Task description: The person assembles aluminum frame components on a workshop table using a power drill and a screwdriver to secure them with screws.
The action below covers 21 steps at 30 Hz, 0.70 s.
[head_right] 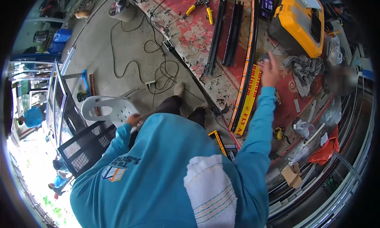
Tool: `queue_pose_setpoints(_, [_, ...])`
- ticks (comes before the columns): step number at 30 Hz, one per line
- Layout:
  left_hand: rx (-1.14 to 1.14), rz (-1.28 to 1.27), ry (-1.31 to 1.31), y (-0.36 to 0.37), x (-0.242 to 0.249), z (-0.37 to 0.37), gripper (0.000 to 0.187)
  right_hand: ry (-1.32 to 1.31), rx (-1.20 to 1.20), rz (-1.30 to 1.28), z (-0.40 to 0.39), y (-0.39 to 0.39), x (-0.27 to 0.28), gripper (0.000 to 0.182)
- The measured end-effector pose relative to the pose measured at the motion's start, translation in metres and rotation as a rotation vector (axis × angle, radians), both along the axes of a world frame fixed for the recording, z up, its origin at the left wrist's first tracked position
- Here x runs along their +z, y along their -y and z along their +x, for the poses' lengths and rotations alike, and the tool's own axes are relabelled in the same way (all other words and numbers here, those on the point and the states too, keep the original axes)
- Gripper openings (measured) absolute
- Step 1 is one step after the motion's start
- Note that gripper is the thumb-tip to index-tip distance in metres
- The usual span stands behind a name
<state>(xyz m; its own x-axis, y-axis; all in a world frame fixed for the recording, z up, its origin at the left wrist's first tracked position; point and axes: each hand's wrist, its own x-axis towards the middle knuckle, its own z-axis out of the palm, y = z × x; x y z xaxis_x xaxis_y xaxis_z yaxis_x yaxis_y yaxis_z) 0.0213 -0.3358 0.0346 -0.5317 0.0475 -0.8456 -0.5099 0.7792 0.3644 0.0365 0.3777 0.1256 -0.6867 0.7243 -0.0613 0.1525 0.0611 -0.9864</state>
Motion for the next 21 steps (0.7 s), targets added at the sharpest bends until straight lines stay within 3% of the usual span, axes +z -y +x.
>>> queue_pose_setpoints(1, [-0.221, -0.011, -0.054, -0.021, -0.003, -0.032, 0.039, -0.079, 0.076, -0.162, -0.018, 0.049, 0.03, 0.034])
queue_pose_setpoints(2, [-0.28, 0.038, -0.183, -0.044, -0.007, -0.057, 0.037, -0.132, 0.187, -0.304, -0.032, 0.088, 0.043, 0.047])
queue_pose_setpoints(3, [-0.308, 0.188, -0.369, -0.075, 0.006, -0.082, 0.036, -0.151, 0.249, -0.387, -0.047, 0.12, 0.047, 0.047])
queue_pose_setpoints(4, [-0.176, 0.284, -0.331, -0.105, 0.012, -0.105, 0.037, -0.196, 0.322, -0.44, -0.061, 0.147, 0.047, 0.042])
queue_pose_setpoints(6, [-0.165, 0.398, -0.425, -0.157, 0.025, -0.15, 0.038, -0.235, 0.427, -0.499, -0.081, 0.186, 0.045, 0.039])
queue_pose_setpoints(8, [-0.091, 0.655, -0.347, -0.201, 0.054, -0.183, 0.037, -0.211, 0.496, -0.438, -0.096, 0.206, 0.039, 0.041])
queue_pose_setpoints(13, [-0.016, 1.019, -0.334, -0.262, 0.101, -0.212, 0.041, -0.127, 0.541, -0.343, -0.12, 0.231, 0.038, 0.042])
queue_pose_setpoints(17, [0.027, 1.208, -0.18, -0.273, 0.103, -0.219, 0.051, -0.073, 0.55, -0.338, -0.14, 0.251, 0.04, 0.041])
queue_pose_setpoints(21, [0.063, 1.127, -0.175, -0.273, 0.086, -0.225, 0.051, -0.021, 0.518, -0.408, -0.158, 0.266, 0.043, 0.041])
